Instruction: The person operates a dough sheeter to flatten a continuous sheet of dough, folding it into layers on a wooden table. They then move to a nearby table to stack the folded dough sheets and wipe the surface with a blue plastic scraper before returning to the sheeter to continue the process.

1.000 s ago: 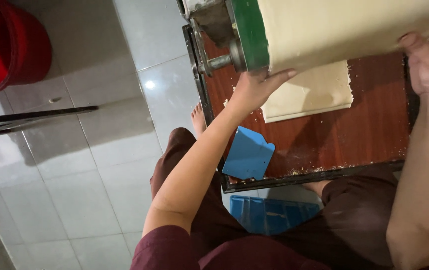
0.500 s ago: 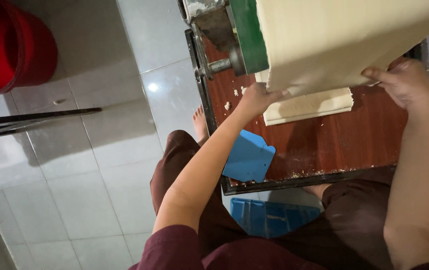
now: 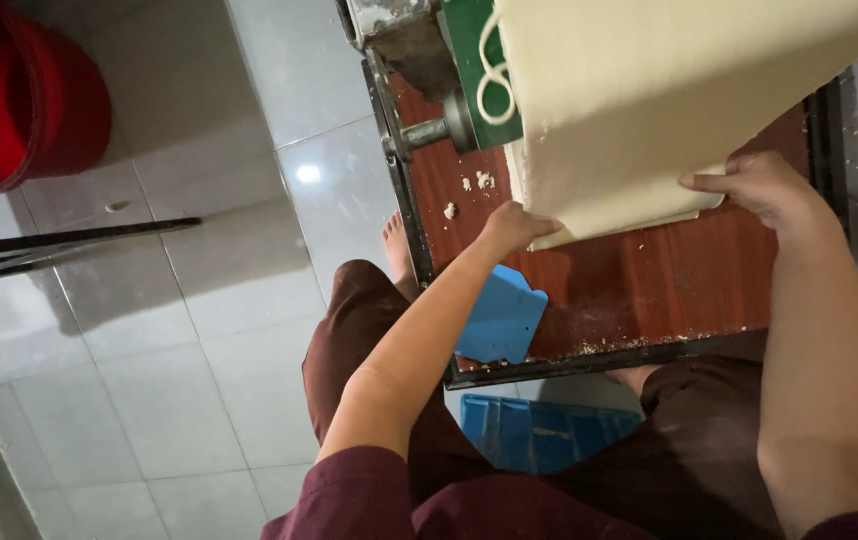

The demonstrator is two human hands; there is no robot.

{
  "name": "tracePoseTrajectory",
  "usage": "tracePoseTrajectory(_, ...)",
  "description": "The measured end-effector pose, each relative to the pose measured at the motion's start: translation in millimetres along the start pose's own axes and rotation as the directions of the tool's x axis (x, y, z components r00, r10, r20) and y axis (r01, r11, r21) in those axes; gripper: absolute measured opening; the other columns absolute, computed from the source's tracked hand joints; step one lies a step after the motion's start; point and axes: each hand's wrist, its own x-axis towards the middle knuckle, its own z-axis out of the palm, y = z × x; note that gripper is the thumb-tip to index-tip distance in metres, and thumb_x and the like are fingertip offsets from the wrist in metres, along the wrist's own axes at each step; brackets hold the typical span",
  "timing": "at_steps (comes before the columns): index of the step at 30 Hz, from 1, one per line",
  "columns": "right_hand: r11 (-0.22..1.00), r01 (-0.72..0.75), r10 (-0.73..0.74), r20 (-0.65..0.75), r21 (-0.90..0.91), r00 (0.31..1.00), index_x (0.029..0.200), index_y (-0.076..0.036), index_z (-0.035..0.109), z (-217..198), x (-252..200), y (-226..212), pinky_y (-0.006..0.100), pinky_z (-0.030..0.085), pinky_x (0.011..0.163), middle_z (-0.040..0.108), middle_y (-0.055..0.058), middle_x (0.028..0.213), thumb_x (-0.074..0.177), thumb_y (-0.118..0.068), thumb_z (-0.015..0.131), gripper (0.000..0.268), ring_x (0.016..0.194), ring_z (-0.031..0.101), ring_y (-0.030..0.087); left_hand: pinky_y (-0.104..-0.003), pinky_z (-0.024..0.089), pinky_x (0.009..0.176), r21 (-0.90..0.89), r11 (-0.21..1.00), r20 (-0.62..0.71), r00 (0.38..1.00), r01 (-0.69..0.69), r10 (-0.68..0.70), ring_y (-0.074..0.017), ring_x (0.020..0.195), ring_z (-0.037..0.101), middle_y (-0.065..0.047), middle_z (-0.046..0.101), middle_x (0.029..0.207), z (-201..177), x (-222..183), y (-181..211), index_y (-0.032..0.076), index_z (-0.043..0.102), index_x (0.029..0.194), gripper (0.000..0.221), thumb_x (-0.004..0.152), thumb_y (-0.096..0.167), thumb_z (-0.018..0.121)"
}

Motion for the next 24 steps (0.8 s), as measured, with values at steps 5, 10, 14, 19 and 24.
tracePoseTrajectory(5,1.0,0.0,0.0,0.014,0.001,1.0,0.136,0.002,0.061,15,60,38,0.046,0.036,0.107,0.058,0.016,0.144,0.078,-0.046,0.083,0.079,0.133,0.052,0.033,-0.033,0.043,0.052,-0.379,0.897,-0.058,0.962,0.227,-0.267,-0.0173,0.072,0.06,-0.005,0.063,0.085,12,-21,6,0.0,0.062,0.1,0.058,0.081,0.053,0.076)
tracePoseTrajectory(10,0.989,0.117,-0.12,-0.028,-0.091,0.992,0.12,0.002,0.074,32,132,78,0.035,0.042,0.087,0.07,0.012,0.126,0.071,-0.051,0.089,0.073,0.115,0.064,0.026,-0.041,0.052,0.066,-0.459,0.875,-0.093,0.971,0.156,-0.221,-0.0257,0.089,0.065,-0.009,0.067,0.107,17,-27,2,0.007,0.065,0.109,0.038,0.088,0.037,0.072)
tracePoseTrajectory(14,0.961,0.038,-0.046,-0.022,-0.275,0.999,0.15,0.005,0.05,40,153,80,0.041,0.039,0.11,0.049,0.019,0.155,0.071,-0.065,0.079,0.11,0.141,0.047,0.036,-0.037,0.049,0.058,-0.436,0.882,-0.085,0.968,0.176,-0.235,-0.024,0.08,0.063,-0.01,0.066,0.098,35,-3,-3,0.003,0.059,0.11,0.033,0.094,0.031,0.066)
tracePoseTrajectory(19,0.834,0.13,-0.154,0.0,-0.536,0.988,0.067,-0.005,0.044,37,147,73,0.038,0.033,0.057,0.048,0.013,0.07,0.086,-0.076,0.071,0.078,0.064,0.053,0.03,-0.033,0.028,0.043,-0.449,0.878,-0.06,0.974,0.17,-0.219,-0.0166,0.055,0.042,-0.004,0.05,0.07,37,0,1,0.006,0.053,0.088,0.006,0.085,0.011,0.056)
tracePoseTrajectory(24,0.989,0.119,-0.13,-0.137,-0.089,0.982,0.15,-0.009,0.041,0,-7,-19,0.057,0.039,0.109,0.049,0.019,0.145,0.089,-0.042,0.08,0.079,0.13,0.049,0.04,-0.056,0.05,0.1,0.239,0.968,-0.049,0.996,0.078,-0.068,-0.0497,0.125,0.054,-0.024,0.058,0.133,0,-49,34,0.021,0.013,0.153,0.082,0.089,0.021,0.065)
